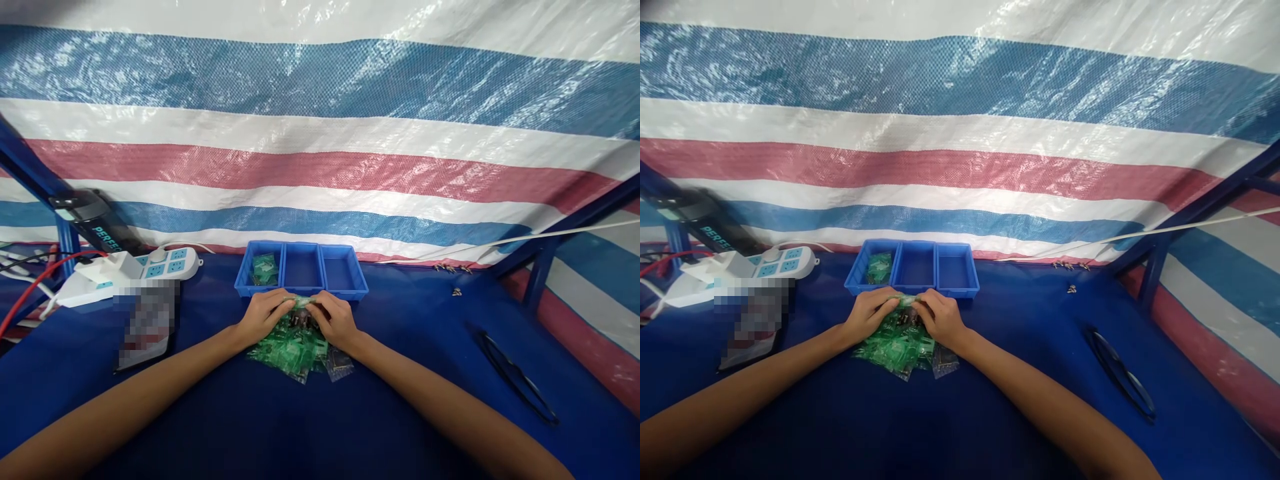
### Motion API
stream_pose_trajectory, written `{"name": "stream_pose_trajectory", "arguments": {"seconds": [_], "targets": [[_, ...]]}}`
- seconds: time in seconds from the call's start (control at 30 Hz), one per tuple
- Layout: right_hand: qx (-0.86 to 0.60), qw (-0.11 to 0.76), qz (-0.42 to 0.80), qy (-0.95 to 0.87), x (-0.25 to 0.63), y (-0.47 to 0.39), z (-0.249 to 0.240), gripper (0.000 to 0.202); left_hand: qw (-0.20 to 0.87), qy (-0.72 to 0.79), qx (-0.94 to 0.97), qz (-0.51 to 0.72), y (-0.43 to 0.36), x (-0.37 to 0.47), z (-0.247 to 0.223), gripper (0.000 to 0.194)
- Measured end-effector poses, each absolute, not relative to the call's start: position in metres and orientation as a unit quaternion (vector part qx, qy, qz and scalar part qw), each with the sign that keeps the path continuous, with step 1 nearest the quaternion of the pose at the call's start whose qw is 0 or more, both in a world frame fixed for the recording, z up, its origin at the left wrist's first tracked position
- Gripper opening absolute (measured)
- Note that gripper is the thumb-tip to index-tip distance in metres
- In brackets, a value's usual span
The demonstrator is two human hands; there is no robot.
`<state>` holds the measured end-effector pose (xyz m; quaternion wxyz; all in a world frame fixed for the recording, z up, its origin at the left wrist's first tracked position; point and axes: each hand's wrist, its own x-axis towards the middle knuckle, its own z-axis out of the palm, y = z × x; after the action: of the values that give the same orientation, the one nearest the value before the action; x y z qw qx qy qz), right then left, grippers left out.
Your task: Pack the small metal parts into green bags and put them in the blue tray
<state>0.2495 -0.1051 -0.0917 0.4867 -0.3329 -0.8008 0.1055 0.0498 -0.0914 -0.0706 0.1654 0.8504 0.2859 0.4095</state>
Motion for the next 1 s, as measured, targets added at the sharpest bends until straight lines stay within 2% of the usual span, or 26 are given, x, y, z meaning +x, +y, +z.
{"name": "stream_pose_trajectory", "arguments": {"seconds": [0.57,0.77,1.0], "targets": [[-0.325,0.526,0.112,-0.778,0.247,-0.1087,-0.0884,0.009,0.143,0.294,0.854,0.405,-0.0925,0.0519,-0.0705,0.018],[-0.322,0.52,0.118,-0.782,0.2456,-0.1115,-0.0857,0.011,0.142,0.274,0.859,0.408,-0.0919,0.0511,-0.0694,0.024],[-0.327,0.516,0.135,-0.78,0.2476,-0.111,-0.0869,0.012,0.137,0.294,0.855,0.403,-0.0933,0.0505,-0.0714,0.022]]}}
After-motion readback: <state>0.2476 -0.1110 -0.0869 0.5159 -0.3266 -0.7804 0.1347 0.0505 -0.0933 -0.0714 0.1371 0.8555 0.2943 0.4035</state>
